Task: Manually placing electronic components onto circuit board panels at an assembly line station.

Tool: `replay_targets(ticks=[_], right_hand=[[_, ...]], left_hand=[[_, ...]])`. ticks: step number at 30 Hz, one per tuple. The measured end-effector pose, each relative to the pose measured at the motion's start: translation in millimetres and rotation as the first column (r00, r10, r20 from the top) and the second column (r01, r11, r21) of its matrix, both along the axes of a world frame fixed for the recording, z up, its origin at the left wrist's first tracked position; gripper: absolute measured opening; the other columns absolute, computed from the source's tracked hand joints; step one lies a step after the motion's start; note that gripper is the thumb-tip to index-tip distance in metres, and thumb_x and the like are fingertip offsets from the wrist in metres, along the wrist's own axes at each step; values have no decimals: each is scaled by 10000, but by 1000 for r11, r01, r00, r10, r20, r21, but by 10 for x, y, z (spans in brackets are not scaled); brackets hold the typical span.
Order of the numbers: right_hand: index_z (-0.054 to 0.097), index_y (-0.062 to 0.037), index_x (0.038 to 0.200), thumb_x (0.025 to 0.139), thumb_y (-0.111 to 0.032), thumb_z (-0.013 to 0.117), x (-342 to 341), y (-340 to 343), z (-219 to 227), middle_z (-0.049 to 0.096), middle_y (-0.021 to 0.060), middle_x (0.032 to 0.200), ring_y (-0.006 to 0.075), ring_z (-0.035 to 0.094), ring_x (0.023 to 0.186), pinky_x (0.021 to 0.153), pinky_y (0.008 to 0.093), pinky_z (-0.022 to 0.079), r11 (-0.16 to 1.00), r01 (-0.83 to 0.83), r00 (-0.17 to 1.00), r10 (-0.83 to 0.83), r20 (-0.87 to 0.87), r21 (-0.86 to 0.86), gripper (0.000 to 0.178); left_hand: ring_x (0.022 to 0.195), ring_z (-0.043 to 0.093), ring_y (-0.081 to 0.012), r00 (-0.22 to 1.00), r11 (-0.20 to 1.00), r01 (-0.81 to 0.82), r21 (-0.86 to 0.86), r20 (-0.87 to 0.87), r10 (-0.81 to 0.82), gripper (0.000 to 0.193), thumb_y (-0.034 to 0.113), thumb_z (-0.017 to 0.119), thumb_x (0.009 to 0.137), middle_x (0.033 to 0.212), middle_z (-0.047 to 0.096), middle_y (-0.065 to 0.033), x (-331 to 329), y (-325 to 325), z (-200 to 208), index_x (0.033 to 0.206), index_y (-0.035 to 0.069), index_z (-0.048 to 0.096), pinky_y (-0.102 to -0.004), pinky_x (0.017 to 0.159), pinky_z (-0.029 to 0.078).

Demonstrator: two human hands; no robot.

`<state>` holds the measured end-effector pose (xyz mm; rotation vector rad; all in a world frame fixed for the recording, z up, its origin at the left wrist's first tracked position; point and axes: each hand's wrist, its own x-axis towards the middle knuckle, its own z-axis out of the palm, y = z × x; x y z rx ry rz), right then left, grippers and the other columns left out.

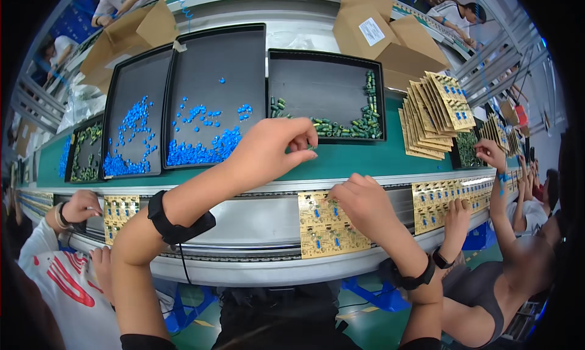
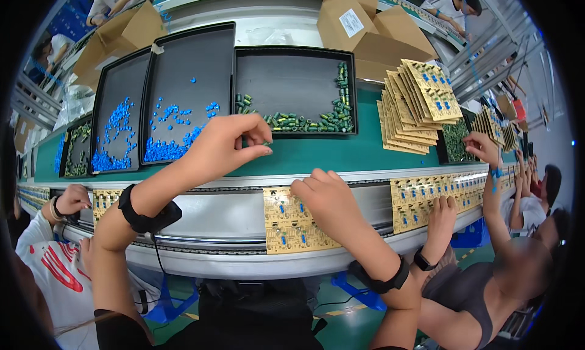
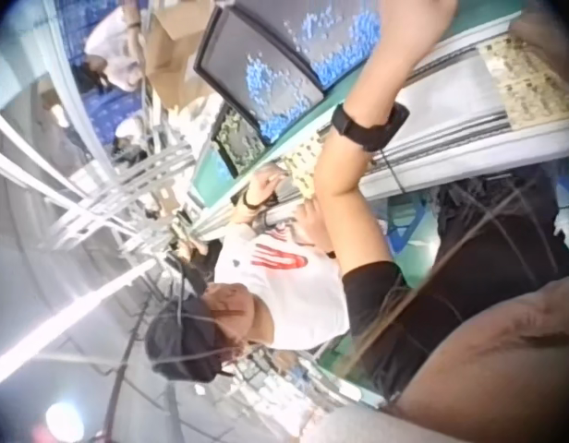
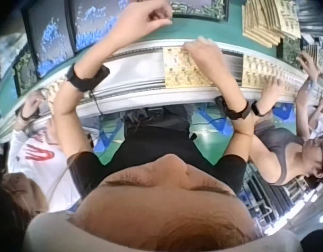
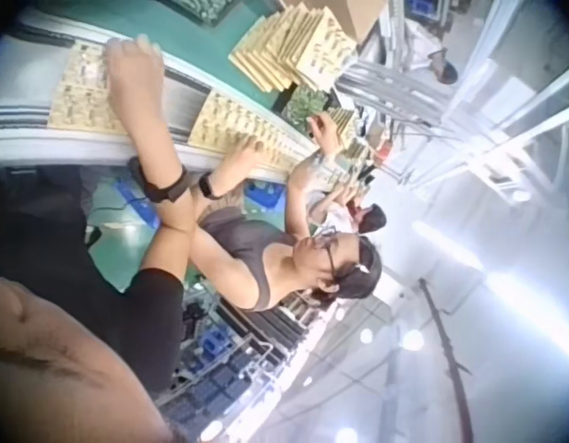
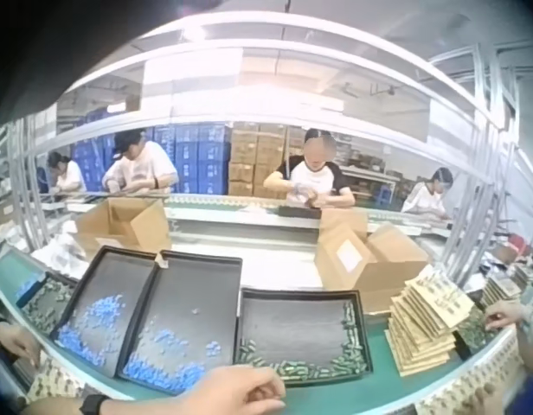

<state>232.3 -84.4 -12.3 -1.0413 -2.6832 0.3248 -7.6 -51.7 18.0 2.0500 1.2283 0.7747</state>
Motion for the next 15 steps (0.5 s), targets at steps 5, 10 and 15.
replay_targets(ticks=[5, 10, 15], right_hand=[[597, -125, 836, 711, -76, 651, -24, 66, 12, 586, 3, 729, 207, 545, 787, 674, 340, 405, 997, -73, 996, 73, 52, -11, 145], [599, -124, 838, 728, -87, 618, -29, 122, 30, 581, 10, 713, 204, 553, 799, 682, 337, 414, 992, -119, 990, 121, 76, -30, 119], [611, -134, 850, 726, -98, 609, -130, 86, 79, 590, 13, 715, 204, 560, 800, 690, 338, 421, 976, -206, 954, 185, 235, 70, 129]], left_hand=[[715, 594, -58, 962, 936, 111, -335, 271, -17, 123, 99, 660, 860, 802, 672, -10, -20, -22, -113, 961, 40, 698, -221, 602, 479], [794, 615, -92, 859, 750, 185, -635, 476, 191, 189, 116, 597, 908, 888, 669, -61, -55, -83, -101, 1032, 6, 687, -234, 731, 520], [815, 623, -100, 823, 694, 219, -685, 512, 246, 200, 109, 584, 913, 904, 665, -60, -46, -97, -119, 1056, 3, 676, -240, 765, 527]])
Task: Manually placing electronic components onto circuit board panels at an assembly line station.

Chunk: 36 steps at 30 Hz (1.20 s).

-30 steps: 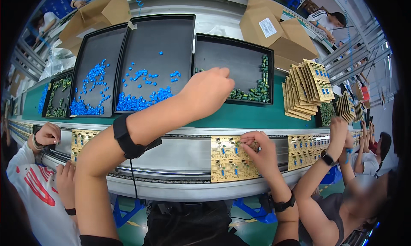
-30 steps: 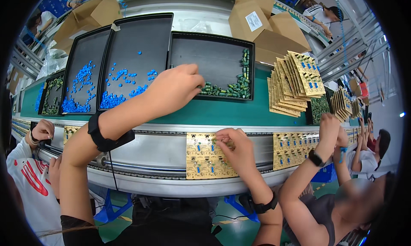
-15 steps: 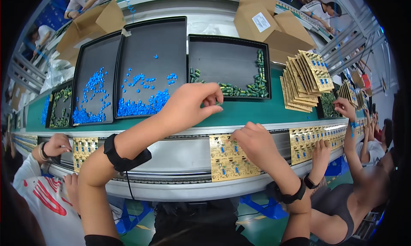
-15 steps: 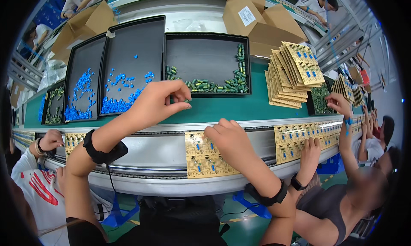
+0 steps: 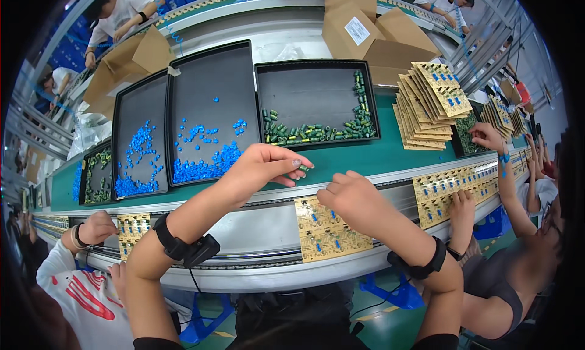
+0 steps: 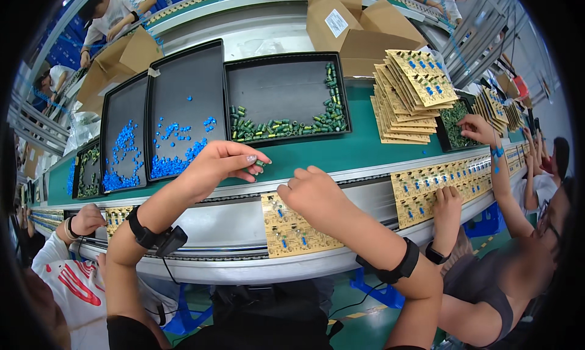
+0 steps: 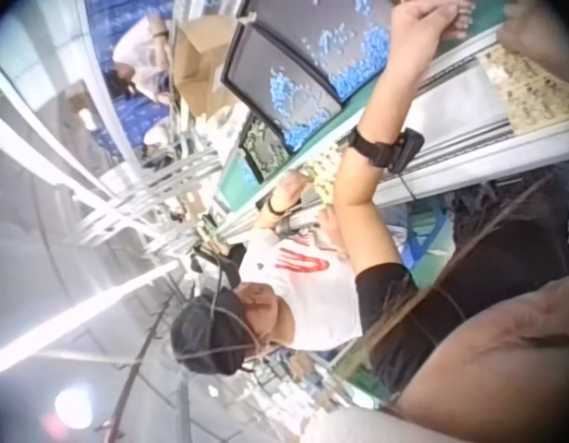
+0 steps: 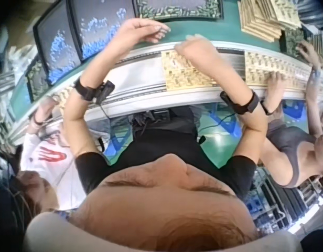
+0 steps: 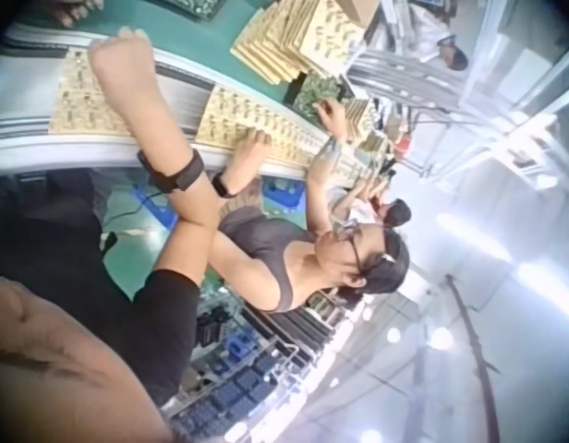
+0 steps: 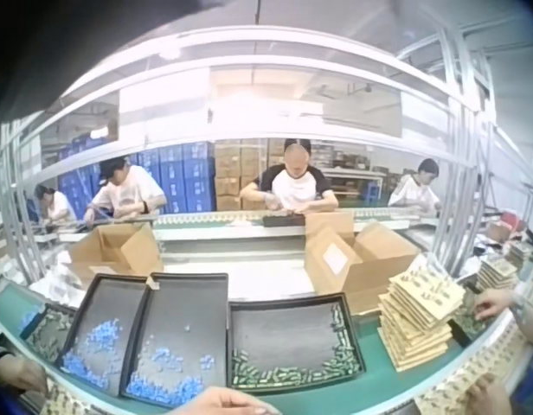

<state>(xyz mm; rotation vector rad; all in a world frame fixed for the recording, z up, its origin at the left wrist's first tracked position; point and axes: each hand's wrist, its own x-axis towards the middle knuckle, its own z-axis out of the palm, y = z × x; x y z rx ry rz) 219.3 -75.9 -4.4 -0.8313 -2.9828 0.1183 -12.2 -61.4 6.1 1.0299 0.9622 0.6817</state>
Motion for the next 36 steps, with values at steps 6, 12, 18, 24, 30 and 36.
replay_targets(ticks=[6, 12, 18, 24, 30, 36], right_hand=[[623, -135, 843, 729, -96, 605, 39, 74, -66, 603, 8, 734, 204, 571, 795, 688, 337, 422, 995, 29, 998, -34, -49, -98, 121], [630, -134, 833, 732, -131, 671, 55, 112, -114, 626, 6, 737, 212, 596, 800, 731, 354, 455, 929, 137, 972, -194, -134, -344, 109], [646, -137, 823, 735, -163, 694, 3, 83, -71, 636, 17, 741, 222, 607, 795, 733, 365, 471, 927, 187, 972, -222, -74, -325, 104], [650, -107, 840, 751, -168, 684, -37, 507, 83, 625, 63, 760, 264, 587, 793, 701, 385, 473, 965, 237, 904, -263, -337, -115, 113], [624, -63, 899, 724, -193, 745, -240, 1149, -102, 625, 84, 803, 252, 595, 780, 681, 362, 482, 939, 313, 892, -342, -297, -140, 250], [612, -55, 884, 703, -172, 778, -322, 1331, -60, 617, 71, 777, 189, 597, 715, 652, 317, 479, 807, 252, 901, -397, -174, -535, 271]], left_hand=[[843, 631, -106, 1000, 999, 7, 31, -22, -7, 174, 81, 581, 907, 896, 661, -54, 34, -25, -9, 1031, -3, 670, -243, 767, 528], [827, 632, -98, 995, 980, 21, 199, -95, -2, 117, 37, 577, 894, 867, 654, -48, 0, -49, -117, 970, -21, 644, -230, 742, 516], [788, 626, -89, 986, 985, 60, 161, -163, -34, 128, 33, 583, 889, 820, 654, -42, -3, -97, -157, 983, -24, 650, -220, 724, 510], [765, 598, -83, 977, 980, 108, 169, -201, -73, 114, 71, 634, 867, 808, 652, -8, 49, -132, -190, 958, 20, 680, -222, 672, 488], [806, 498, -232, 733, 636, 465, 616, -671, 113, 69, 116, 719, 738, 816, 594, -27, 187, -204, -297, 795, 106, 681, -347, 729, 431], [808, 485, -223, 638, 557, 563, 610, -750, 176, 70, 142, 724, 717, 778, 535, -24, 262, -281, -336, 757, 109, 676, -346, 726, 408]])
